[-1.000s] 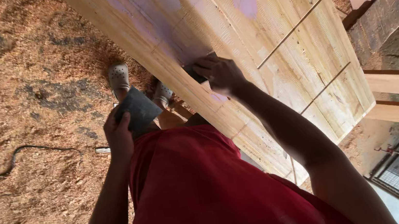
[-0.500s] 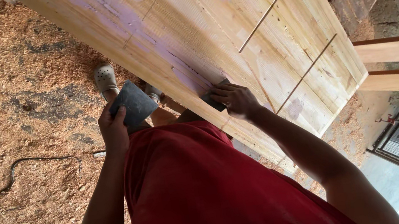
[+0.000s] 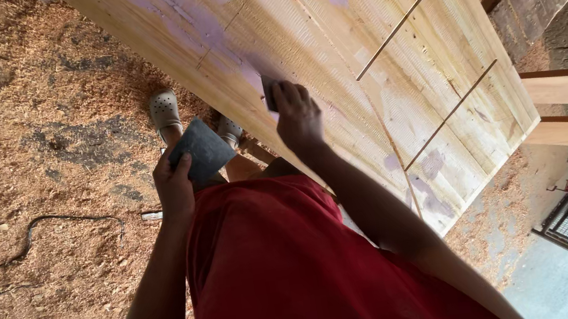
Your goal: The person applies a pink filler paste into the grooves of a wooden surface using a small stick and then smooths it with a sanding block. The person works along the length of the wooden panel, filling gaps between planks and smoothing the surface.
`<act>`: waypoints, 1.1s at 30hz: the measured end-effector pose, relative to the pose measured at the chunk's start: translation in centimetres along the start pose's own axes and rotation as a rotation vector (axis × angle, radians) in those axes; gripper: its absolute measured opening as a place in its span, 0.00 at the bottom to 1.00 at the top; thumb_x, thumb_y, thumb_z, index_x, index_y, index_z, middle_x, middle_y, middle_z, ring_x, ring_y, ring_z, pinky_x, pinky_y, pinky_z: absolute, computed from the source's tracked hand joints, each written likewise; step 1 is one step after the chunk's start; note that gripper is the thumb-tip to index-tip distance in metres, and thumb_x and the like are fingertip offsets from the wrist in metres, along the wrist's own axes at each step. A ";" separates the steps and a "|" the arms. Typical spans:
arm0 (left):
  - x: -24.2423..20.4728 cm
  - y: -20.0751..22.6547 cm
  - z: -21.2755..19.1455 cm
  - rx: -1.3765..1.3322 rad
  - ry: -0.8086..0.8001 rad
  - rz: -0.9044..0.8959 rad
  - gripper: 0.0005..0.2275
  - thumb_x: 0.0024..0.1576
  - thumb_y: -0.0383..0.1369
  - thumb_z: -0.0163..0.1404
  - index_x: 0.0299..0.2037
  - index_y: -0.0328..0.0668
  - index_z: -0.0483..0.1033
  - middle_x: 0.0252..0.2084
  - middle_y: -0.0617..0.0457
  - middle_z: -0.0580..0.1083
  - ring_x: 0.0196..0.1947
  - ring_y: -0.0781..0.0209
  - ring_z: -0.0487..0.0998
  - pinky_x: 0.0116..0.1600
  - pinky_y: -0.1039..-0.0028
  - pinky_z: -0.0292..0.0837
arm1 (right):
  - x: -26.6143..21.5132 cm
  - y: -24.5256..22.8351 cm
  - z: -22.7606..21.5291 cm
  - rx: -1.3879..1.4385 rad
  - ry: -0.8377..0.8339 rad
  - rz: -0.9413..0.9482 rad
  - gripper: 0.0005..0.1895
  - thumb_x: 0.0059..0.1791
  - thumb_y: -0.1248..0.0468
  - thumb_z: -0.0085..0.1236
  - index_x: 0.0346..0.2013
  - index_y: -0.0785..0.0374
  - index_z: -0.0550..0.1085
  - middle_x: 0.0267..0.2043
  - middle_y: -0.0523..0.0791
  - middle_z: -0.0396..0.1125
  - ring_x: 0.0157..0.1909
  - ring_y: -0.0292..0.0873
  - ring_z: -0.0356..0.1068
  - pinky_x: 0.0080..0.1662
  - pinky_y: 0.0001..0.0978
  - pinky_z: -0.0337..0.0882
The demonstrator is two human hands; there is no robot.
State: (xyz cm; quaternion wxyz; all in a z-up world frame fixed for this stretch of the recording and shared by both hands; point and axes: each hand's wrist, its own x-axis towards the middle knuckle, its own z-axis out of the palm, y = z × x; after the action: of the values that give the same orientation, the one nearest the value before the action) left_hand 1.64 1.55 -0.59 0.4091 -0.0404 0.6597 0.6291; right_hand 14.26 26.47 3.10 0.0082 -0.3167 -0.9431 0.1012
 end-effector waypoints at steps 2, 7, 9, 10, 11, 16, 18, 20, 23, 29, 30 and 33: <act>0.2 -0.6 -0.8 -0.004 0.010 -0.020 0.13 0.65 0.27 0.48 0.58 0.32 0.75 0.41 0.55 0.76 0.38 0.70 0.74 0.43 0.76 0.71 | -1.6 -1.4 0.7 -0.015 0.057 -0.024 0.24 0.47 0.73 0.48 0.59 0.67 0.70 0.59 0.55 0.68 0.58 0.58 0.71 0.45 0.46 0.79; 0.8 -0.8 -1.9 0.014 0.003 -0.105 0.12 0.69 0.27 0.50 0.57 0.26 0.77 0.37 0.49 0.71 0.33 0.62 0.66 0.38 0.71 0.63 | -2.4 -0.3 -0.7 -0.010 -0.108 0.032 0.26 0.44 0.73 0.52 0.58 0.64 0.70 0.56 0.51 0.66 0.57 0.54 0.68 0.41 0.51 0.79; 1.0 -0.6 -1.9 -0.030 -0.053 -0.058 0.13 0.65 0.27 0.48 0.57 0.30 0.75 0.43 0.53 0.77 0.40 0.67 0.77 0.46 0.76 0.74 | -0.8 -0.3 -0.5 0.008 -0.108 0.158 0.18 0.51 0.74 0.51 0.56 0.61 0.71 0.59 0.48 0.66 0.60 0.49 0.68 0.42 0.51 0.78; 1.1 -0.4 -2.1 -0.016 -0.050 -0.046 0.13 0.64 0.27 0.48 0.58 0.30 0.75 0.44 0.53 0.77 0.41 0.68 0.76 0.47 0.76 0.74 | 0.2 -1.1 0.1 0.050 -0.089 0.178 0.19 0.50 0.75 0.51 0.56 0.62 0.71 0.58 0.48 0.66 0.58 0.50 0.68 0.41 0.50 0.78; 1.2 -0.1 -2.1 0.002 -0.055 -0.035 0.14 0.64 0.26 0.48 0.58 0.30 0.75 0.44 0.53 0.77 0.41 0.68 0.76 0.47 0.76 0.74 | 0.9 -2.2 0.5 0.091 -0.068 0.207 0.20 0.49 0.75 0.50 0.56 0.63 0.70 0.57 0.47 0.66 0.56 0.50 0.67 0.40 0.49 0.78; 2.2 2.0 -2.4 0.015 -0.050 -0.080 0.14 0.63 0.26 0.48 0.59 0.31 0.74 0.45 0.52 0.77 0.41 0.66 0.77 0.47 0.75 0.74 | 2.2 -6.3 -0.4 0.061 -0.143 0.152 0.27 0.38 0.69 0.57 0.52 0.67 0.70 0.50 0.51 0.66 0.51 0.55 0.67 0.34 0.50 0.76; 3.0 2.6 -2.6 0.074 -0.065 -0.046 0.14 0.63 0.26 0.48 0.59 0.30 0.75 0.45 0.52 0.77 0.42 0.66 0.76 0.48 0.75 0.74 | 2.6 -5.8 -1.7 0.067 -0.254 0.203 0.18 0.46 0.68 0.58 0.51 0.60 0.73 0.51 0.46 0.67 0.54 0.50 0.68 0.39 0.50 0.76; 3.7 3.0 -2.7 0.065 -0.093 -0.070 0.14 0.63 0.26 0.48 0.58 0.31 0.74 0.46 0.52 0.77 0.42 0.66 0.77 0.47 0.75 0.74 | 4.2 -4.5 -2.5 0.104 -0.063 0.076 0.20 0.46 0.70 0.57 0.53 0.58 0.74 0.53 0.44 0.68 0.56 0.49 0.68 0.47 0.47 0.76; 4.1 3.2 -3.1 0.125 -0.139 -0.050 0.14 0.64 0.27 0.48 0.58 0.32 0.75 0.45 0.53 0.77 0.42 0.68 0.77 0.48 0.77 0.74 | 8.3 -2.8 -1.2 0.124 0.043 -0.198 0.22 0.45 0.69 0.56 0.54 0.58 0.76 0.57 0.43 0.69 0.60 0.48 0.67 0.59 0.44 0.74; 5.0 3.7 -3.5 0.191 -0.085 -0.141 0.13 0.65 0.29 0.49 0.58 0.33 0.76 0.37 0.55 0.73 0.29 0.68 0.67 0.33 0.75 0.61 | 11.4 1.7 -0.1 -0.054 -0.197 -0.507 0.23 0.45 0.68 0.58 0.55 0.53 0.78 0.59 0.42 0.70 0.61 0.45 0.66 0.64 0.44 0.66; 4.9 3.7 -3.6 0.201 -0.077 -0.137 0.13 0.65 0.29 0.48 0.58 0.34 0.76 0.37 0.57 0.73 0.28 0.70 0.67 0.32 0.77 0.62 | 10.6 2.7 -0.6 -0.075 -0.223 -0.550 0.21 0.46 0.69 0.59 0.54 0.53 0.79 0.59 0.42 0.70 0.62 0.45 0.65 0.65 0.41 0.66; 4.6 3.2 -3.5 0.151 -0.114 -0.021 0.12 0.66 0.27 0.48 0.58 0.31 0.74 0.41 0.59 0.75 0.36 0.75 0.73 0.41 0.81 0.70 | 8.7 5.5 -2.6 -0.120 -0.281 -0.635 0.18 0.47 0.69 0.60 0.51 0.54 0.80 0.59 0.42 0.69 0.64 0.45 0.65 0.66 0.37 0.67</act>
State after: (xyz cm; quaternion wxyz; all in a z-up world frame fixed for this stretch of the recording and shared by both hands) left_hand -4.94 1.29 -1.14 0.4545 0.0192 0.6804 0.5745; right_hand 10.81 36.47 4.16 -0.1091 0.0097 -0.9907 0.0805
